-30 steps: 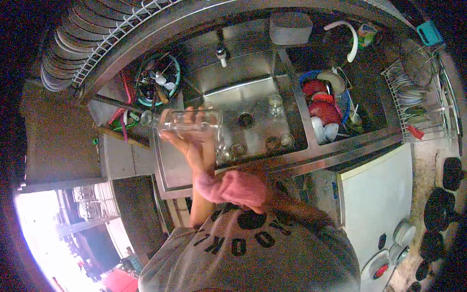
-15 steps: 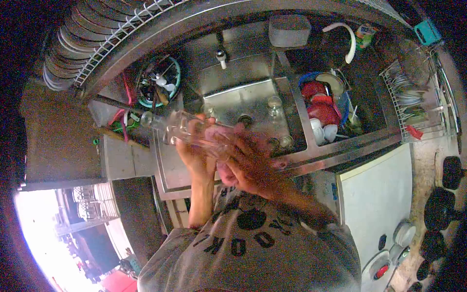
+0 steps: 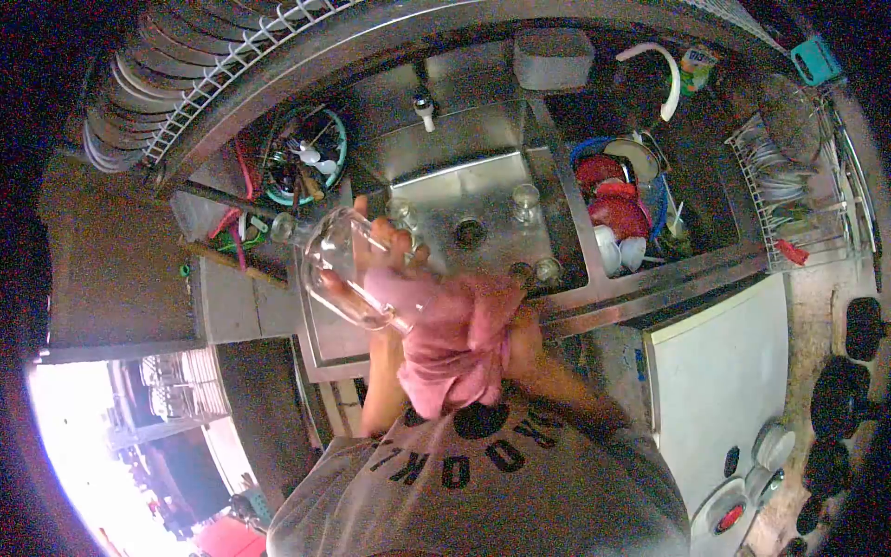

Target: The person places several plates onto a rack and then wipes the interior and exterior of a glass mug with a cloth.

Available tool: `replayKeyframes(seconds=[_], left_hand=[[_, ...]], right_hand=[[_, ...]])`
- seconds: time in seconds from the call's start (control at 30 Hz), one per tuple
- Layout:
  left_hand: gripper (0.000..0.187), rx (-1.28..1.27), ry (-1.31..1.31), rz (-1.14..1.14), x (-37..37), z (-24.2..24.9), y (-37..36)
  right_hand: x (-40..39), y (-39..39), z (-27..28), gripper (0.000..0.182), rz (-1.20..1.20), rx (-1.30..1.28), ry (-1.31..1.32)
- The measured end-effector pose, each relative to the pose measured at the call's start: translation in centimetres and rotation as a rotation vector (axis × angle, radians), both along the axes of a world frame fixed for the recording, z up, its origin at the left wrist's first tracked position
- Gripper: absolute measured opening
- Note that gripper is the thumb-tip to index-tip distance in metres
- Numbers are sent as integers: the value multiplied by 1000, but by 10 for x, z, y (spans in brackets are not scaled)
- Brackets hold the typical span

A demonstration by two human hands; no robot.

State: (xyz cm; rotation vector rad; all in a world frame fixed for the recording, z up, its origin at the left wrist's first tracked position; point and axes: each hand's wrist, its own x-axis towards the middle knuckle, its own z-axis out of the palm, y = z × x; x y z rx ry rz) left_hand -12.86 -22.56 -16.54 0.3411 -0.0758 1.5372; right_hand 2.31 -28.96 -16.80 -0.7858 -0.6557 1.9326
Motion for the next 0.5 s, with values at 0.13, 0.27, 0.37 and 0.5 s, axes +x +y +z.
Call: replayKeyframes(seconds=[0.13,0.27,0.37,0.5], left_hand=[[93,-33,-102,-22,0,1,1],[95,-98,-191,-51,-7,7,3],[95,-133,-168,-46,-8,9,4],[94,-201,-142,-96,7,11,1]], right_hand=[[5,-5,-28,45,-411,-252,270],[20,-2,-7,36,-353,27,398],[29,8,2,30,-530,160,261],[-29,31,89,27,-181,672,-1111]])
